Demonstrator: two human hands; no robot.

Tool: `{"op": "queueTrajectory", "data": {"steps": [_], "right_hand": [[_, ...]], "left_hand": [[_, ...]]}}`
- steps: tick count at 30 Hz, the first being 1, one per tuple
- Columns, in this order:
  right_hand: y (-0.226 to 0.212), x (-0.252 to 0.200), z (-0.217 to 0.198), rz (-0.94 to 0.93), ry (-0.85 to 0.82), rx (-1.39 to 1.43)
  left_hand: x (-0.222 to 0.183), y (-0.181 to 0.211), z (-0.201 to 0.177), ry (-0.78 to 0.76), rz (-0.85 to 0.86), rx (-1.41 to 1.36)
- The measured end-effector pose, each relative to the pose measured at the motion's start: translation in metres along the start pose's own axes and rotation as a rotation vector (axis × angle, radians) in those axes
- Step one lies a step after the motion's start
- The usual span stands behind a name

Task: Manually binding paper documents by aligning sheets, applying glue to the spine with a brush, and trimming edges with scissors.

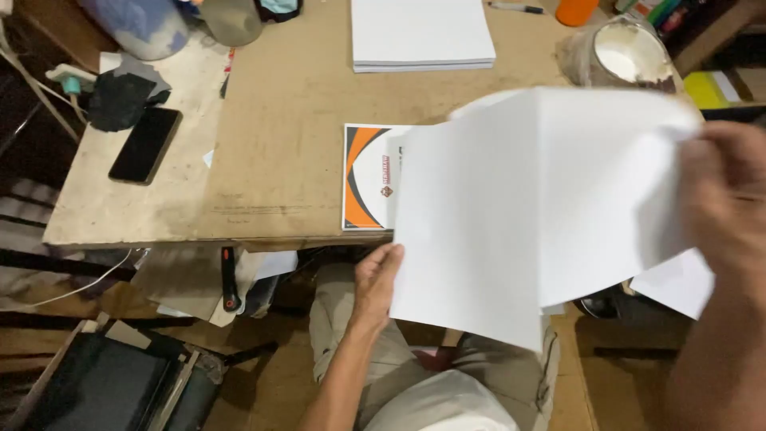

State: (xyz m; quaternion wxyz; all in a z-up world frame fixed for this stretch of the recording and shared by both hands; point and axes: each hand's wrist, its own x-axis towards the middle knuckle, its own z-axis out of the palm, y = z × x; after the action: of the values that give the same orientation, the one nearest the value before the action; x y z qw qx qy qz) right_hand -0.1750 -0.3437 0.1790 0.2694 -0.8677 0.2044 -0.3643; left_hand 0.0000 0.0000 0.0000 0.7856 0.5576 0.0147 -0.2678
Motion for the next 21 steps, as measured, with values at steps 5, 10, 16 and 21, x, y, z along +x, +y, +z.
{"op": "queueTrajectory", "data": {"steps": [5,10,16,21], "right_hand": [[0.082,0.028,0.015,-0.167,-0.033,0.202],[0.024,-0.022,0.076,0.584,0.127,0.521],[0.063,-0.056,0.172,0.444,-0.126,0.106],[-0.01,-0.037,0.178,0.265,-0.238,0.005]], "left_hand": [[-0.018,0.029,-0.008,0.176,-0.001,0.003],[-0.018,0.022,-0.008,0.133,-0.041,-0.017],[-0.009,0.005,-0.013,0.066,-0.021,0.006],[-0.012,0.022,0.004,0.019,-0.011,0.181]]}}
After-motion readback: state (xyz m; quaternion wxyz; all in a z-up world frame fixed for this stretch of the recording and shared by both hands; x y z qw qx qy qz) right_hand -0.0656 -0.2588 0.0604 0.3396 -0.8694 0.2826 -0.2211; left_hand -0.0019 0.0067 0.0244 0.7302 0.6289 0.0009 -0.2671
